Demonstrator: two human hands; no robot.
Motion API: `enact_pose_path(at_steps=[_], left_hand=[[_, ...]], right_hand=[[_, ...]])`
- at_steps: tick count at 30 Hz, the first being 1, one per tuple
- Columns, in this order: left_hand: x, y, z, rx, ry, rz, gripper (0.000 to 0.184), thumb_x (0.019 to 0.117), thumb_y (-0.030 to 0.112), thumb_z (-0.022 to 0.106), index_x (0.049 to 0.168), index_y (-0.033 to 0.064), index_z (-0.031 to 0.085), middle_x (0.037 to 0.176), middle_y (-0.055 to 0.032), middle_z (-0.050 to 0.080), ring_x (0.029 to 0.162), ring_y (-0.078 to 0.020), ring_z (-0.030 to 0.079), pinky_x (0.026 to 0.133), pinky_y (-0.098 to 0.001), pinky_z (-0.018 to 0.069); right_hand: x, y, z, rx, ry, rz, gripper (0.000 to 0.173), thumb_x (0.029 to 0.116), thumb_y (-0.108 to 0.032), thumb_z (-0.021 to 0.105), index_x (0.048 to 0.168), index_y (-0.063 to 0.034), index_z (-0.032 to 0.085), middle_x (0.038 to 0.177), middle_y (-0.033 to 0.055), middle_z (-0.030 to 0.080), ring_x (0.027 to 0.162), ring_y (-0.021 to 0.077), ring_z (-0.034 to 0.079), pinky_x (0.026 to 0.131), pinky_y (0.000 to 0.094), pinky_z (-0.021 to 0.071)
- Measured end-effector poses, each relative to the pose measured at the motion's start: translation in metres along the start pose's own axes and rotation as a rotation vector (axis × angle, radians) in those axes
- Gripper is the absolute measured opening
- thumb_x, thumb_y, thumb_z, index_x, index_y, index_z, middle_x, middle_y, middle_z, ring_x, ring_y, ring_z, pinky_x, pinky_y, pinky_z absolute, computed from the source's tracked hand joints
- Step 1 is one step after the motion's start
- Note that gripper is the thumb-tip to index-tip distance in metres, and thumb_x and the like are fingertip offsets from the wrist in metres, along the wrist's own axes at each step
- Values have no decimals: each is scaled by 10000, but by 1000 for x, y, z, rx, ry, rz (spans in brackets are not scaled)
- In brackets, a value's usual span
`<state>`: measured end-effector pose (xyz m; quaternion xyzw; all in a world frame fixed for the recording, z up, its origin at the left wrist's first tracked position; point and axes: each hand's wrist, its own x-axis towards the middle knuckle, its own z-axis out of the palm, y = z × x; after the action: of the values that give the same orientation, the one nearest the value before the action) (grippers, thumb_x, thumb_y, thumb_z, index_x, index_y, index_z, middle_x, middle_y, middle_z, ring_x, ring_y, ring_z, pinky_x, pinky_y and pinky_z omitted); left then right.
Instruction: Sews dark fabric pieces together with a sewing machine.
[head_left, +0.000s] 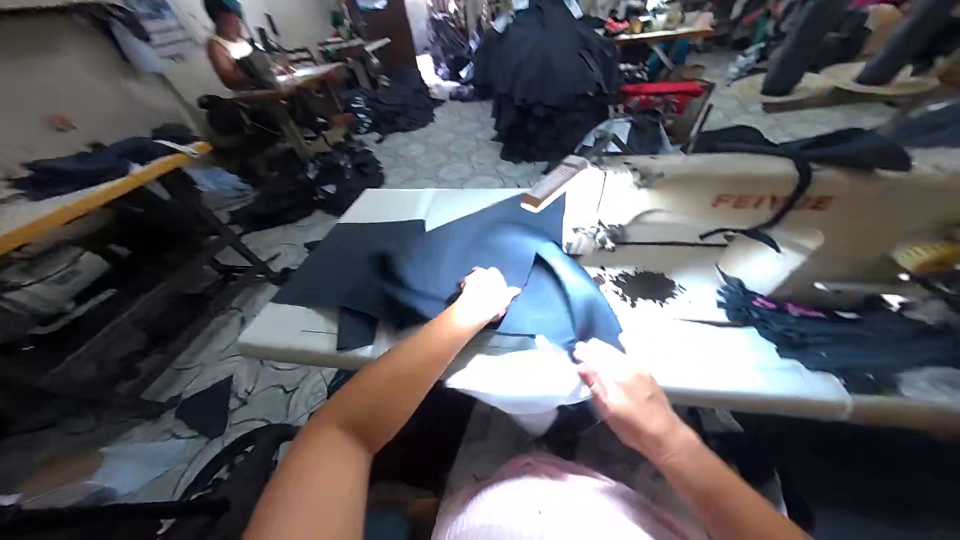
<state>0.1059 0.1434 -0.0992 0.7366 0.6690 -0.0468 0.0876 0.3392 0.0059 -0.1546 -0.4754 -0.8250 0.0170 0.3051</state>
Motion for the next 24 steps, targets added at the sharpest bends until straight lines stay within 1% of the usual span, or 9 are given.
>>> enact_pose_path(at_steps=[2,5,9,11,14,17,19,22,24], left_hand=[[-40,18,-23,54,-146,67,582,1068,478,469,1005,-53,698,1073,-262,686,1078,-433,662,865,-626,518],[-35,-5,-39,-29,42,192,562,1037,483,539,919,-41,706,971,-261,697,990,-441,683,809,-649,514],[9,-48,-8,-134,122,31,823,970,643,564,1553,78,427,1546,-330,396,1346,-557,465,1023,-726,416],[8,-49,13,-172,208,74,632,993,500,629,1403,23,576,1362,-324,551,1274,-535,518,975,-717,439],[-38,-49,16,-272,258,283,227,1006,193,660,1029,-33,660,906,-250,681,905,-435,688,803,-643,531],[-112,-105,-17,-306,302,422,110,955,124,692,982,17,679,831,-153,671,767,-328,671,685,-597,537],[-165,-178,-36,-194,318,262,185,934,161,664,1019,-3,681,894,-206,674,827,-378,671,717,-625,535],[-219,-217,-48,-132,369,-432,395,989,72,620,1322,-129,556,1282,-439,550,1229,-613,521,1013,-764,381],[-216,-205,-34,-89,554,-398,436,1043,164,525,1391,-99,517,1356,-419,515,1279,-598,501,1037,-749,381]], right_hand=[[-5,21,-29,-110,17,141,469,1065,-353,459,1032,3,763,1078,176,756,1133,427,671,1045,681,423],[-11,36,-55,-254,-5,338,398,1018,-327,589,923,27,745,1044,256,715,1106,508,624,966,719,403],[-19,36,-51,-234,-149,617,436,1030,-320,594,1281,32,654,1383,336,549,1339,540,466,1071,726,335],[-23,33,-39,-213,-114,642,472,1034,-297,579,1396,5,590,1489,335,467,1432,530,377,1120,741,267],[-27,23,-30,-137,-44,595,432,1025,-235,580,1396,-15,607,1501,319,470,1455,518,356,1154,745,208],[-25,9,-21,-14,-46,465,390,1016,-235,561,1330,-28,668,1482,291,510,1454,500,370,1179,716,197],[-23,-4,-5,54,-46,333,376,1014,-281,548,1292,-85,708,1455,247,558,1436,477,410,1163,708,247],[-14,-27,20,145,-124,155,403,1035,-372,498,1335,-184,692,1484,176,562,1446,427,423,1133,682,317],[-3,-45,32,184,-201,84,425,1045,-401,488,1367,-190,667,1525,170,526,1467,429,399,1109,691,337]])
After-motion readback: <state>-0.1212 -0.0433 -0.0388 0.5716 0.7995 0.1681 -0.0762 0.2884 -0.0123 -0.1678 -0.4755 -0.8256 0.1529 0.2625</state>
